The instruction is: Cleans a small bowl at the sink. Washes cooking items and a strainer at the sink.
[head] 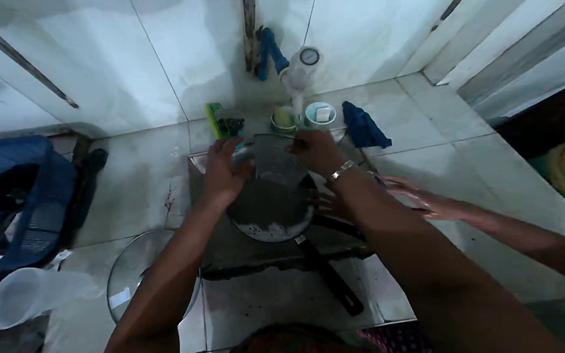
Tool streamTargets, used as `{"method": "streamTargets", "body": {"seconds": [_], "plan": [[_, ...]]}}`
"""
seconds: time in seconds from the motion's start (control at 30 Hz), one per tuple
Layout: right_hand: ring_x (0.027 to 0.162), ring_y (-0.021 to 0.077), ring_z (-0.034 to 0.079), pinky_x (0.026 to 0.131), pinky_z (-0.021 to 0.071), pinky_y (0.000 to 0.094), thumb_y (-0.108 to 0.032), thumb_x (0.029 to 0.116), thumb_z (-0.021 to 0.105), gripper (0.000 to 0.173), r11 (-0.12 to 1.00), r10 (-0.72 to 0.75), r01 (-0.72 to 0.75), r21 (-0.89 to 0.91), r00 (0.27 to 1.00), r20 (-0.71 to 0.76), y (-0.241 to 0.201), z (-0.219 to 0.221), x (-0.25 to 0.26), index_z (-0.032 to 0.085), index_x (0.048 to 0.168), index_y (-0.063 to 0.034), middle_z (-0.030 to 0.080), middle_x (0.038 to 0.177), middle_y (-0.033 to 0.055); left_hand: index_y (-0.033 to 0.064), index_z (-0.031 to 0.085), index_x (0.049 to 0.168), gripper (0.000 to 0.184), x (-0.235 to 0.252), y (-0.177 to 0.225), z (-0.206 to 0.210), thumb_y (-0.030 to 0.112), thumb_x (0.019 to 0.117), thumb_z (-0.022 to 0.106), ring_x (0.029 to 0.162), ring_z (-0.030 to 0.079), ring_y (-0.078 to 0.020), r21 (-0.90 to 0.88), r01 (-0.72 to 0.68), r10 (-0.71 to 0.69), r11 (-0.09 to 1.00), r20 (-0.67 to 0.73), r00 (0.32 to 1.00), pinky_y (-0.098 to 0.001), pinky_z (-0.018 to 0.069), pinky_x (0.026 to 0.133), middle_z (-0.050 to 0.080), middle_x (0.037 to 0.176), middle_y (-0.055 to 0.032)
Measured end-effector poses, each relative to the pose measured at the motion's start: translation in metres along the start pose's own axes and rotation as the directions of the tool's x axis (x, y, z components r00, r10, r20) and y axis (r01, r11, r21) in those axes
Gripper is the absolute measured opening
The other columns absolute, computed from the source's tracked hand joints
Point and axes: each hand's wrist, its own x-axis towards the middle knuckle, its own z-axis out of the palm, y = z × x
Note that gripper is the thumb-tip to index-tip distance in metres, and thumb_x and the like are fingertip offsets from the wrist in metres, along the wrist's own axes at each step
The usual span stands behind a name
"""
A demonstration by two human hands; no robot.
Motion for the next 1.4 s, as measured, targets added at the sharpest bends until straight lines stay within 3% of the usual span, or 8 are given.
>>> {"method": "streamTargets", "body": {"seconds": [0.17,0.27,0.33,0.5,0.67,0.83,1.07,1.4], "plan": [[0.071,0.0242,0.061,0.071,0.0529,0.044,-0.008,0.0954,0.069,0.017,0.923,0.037,-0.155,0.351,0.946,0.322,0.061,0.03,0.02,0.069,0.095,0.0092,0.066,0.082,0.0183,0.0029,0.05,0.149,0.065,0.045,0.008,0.026,0.027,0.0942,0.075,0.145,0.04,-0.0398,0.137,-0.018,-0.007,0.99,0.181,0.984,-0.0551,0.0352,0.118,0.045,0.155,-0.0222],[0.068,0.0159,0.06,0.068,0.053,0.0342,-0.006,0.0931,0.07,0.014,0.9,-0.042,-0.053,0.432,0.977,0.208,0.07,0.03,0.03,0.07,0.092,0.008,0.067,0.08,0.0147,-0.007,0.066,0.12,0.036,0.068,0.008,0.043,0.022,0.0986,0.069,0.11,0.064,-0.0355,0.129,-0.003,-0.035,0.992,0.296,0.954,-0.0523,0.0495,0.099,0.067,0.115,-0.0244],[0.084,0.0249,0.067,0.081,0.0557,0.0406,-0.008,0.0931,0.072,0.018,0.905,0.04,-0.101,0.414,0.987,0.154,0.078,0.037,0.034,0.07,0.102,0.008,0.07,0.095,0.021,-0.0121,0.065,0.1,0.029,0.075,0.004,0.053,0.017,0.1022,0.063,0.083,0.063,-0.0264,0.017,0.068,-0.07,0.998,0.281,0.957,-0.043,0.0525,0.081,0.065,0.091,-0.0212],[0.132,0.0477,0.052,0.11,0.0402,0.0616,-0.028,0.1081,0.052,0.05,0.838,0.443,-0.515,0.18,0.835,0.327,0.041,0.056,0.037,0.051,0.143,0.0078,0.054,0.142,0.0325,-0.0115,0.063,0.1,0.032,0.077,0.001,0.083,0.02,0.1053,0.059,0.074,0.06,-0.0227,-0.139,0.357,-0.364,0.924,-0.025,0.931,-0.0407,0.0536,0.074,0.062,0.086,-0.0184],[0.148,0.0475,0.035,0.117,0.0295,0.0632,-0.027,0.1109,0.043,0.058,0.907,0.367,-0.415,0.067,0.86,0.355,0.023,0.075,0.022,0.032,0.157,0.0063,0.036,0.159,0.0311,-0.0028,0.059,0.082,0.032,0.068,-0.017,0.085,0.02,0.1037,0.061,0.053,0.044,-0.0075,-0.184,0.313,-0.343,0.932,-0.166,0.925,-0.0251,0.0424,0.053,0.047,0.064,-0.0019],[0.102,0.0379,0.063,0.093,0.0489,0.0534,-0.025,0.1137,0.035,0.045,0.714,0.437,-0.599,0.363,0.786,0.437,0.091,0.088,0.036,0.06,0.125,0.0109,0.063,0.114,0.0292,0.004,0.059,0.08,0.025,0.044,-0.036,0.067,0.016,0.1012,0.064,0.044,0.046,-0.0023,-0.35,0.271,-0.373,0.897,-0.265,0.889,-0.0201,0.0461,0.045,0.049,0.059,0.0047],[0.148,0.0435,0.036,0.122,0.0265,0.0574,-0.021,0.1098,0.046,0.045,0.903,0.314,-0.411,0.124,0.83,0.461,0.161,0.16,0.094,0.049,0.151,-0.0048,0.048,0.154,0.0222,0.0133,0.055,0.078,0.027,0.009,-0.049,0.045,0.014,0.105,0.056,0.048,0.053,-0.0009,-0.547,0.344,-0.534,0.763,-0.235,0.812,-0.0186,0.0502,0.049,0.054,0.06,0.0089],[0.14,0.0472,0.045,0.114,0.0255,0.0743,-0.032,0.1081,0.047,0.047,0.859,0.453,-0.511,0.014,0.774,0.442,0.218,0.224,0.127,0.057,0.142,-0.0013,0.055,0.144,0.0271,0.0149,0.059,0.078,0.025,0.009,-0.052,0.044,0.009,0.1028,0.058,0.051,0.055,-0.0007,-0.628,0.214,-0.457,0.748,-0.253,0.853,-0.0171,0.0509,0.051,0.058,0.062,0.0087]]}}
